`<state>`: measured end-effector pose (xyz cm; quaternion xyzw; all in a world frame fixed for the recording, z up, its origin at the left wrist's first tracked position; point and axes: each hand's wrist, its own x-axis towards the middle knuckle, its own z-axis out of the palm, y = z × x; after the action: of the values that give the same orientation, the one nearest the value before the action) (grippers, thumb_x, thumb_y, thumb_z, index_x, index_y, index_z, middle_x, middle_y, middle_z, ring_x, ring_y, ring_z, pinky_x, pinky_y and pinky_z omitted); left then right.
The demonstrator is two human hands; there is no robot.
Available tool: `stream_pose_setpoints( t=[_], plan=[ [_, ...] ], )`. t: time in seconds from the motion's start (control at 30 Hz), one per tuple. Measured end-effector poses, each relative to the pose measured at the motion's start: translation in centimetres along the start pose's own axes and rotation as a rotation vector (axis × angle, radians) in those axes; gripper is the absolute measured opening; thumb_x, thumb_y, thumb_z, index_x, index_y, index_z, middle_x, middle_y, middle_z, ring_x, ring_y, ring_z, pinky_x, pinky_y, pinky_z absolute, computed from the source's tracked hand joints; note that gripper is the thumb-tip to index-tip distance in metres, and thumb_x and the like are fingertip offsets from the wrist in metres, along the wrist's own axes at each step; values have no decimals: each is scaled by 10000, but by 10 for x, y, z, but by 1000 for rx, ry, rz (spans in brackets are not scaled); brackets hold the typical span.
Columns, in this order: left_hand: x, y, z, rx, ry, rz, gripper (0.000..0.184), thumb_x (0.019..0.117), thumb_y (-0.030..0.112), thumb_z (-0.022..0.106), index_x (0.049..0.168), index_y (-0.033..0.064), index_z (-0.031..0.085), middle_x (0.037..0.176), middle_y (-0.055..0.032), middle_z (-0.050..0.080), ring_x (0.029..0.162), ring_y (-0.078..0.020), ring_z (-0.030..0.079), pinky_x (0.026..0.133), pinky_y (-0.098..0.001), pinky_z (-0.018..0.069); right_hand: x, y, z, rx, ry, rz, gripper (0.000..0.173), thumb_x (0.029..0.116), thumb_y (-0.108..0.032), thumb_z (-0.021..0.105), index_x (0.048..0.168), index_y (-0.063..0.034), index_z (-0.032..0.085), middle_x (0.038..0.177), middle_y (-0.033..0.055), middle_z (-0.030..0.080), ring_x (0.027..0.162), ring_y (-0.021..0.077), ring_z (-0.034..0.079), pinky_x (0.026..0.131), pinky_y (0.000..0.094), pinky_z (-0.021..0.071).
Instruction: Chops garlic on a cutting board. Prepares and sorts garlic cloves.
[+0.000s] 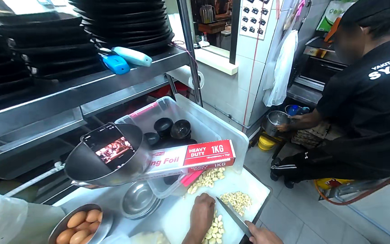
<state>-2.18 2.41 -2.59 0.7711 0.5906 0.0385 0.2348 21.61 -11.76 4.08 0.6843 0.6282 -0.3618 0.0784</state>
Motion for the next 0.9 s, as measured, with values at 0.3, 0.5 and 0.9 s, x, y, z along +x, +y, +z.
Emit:
stream_pose_setpoints(
  t=[0.3, 0.5, 0.9],
  plan=[
    [-4, 8, 2, -75, -19, -48, 199, 969, 302, 617, 1049, 215, 777, 1109, 28, 729, 1089, -139, 678, 971, -359, 565, 4, -3, 6, 23, -30, -16, 461, 1074, -333, 465, 1528, -255, 472, 1031, 175, 747, 951, 399, 735, 813, 628, 582],
    [-2, 12, -28, -31, -119, -191, 268, 909, 379, 592, 1020, 209, 767, 1095, -20, 702, 1023, -201, 696, 855, -473, 606, 14, 2, 3, 29, -59, -38, 454, 1073, -358, 465, 1515, -257, 486, 1040, 175, 747, 966, 398, 733, 831, 632, 576],
    [6, -12, -22, 29, 50, -258, 276, 986, 355, 591, 1169, 192, 719, 1250, -50, 659, 1030, -213, 711, 828, -440, 628, 10, 5, 16, 36, 15, -51, 421, 1074, -374, 466, 1473, -254, 522, 1000, 160, 750, 941, 383, 738, 809, 611, 586]
  ],
)
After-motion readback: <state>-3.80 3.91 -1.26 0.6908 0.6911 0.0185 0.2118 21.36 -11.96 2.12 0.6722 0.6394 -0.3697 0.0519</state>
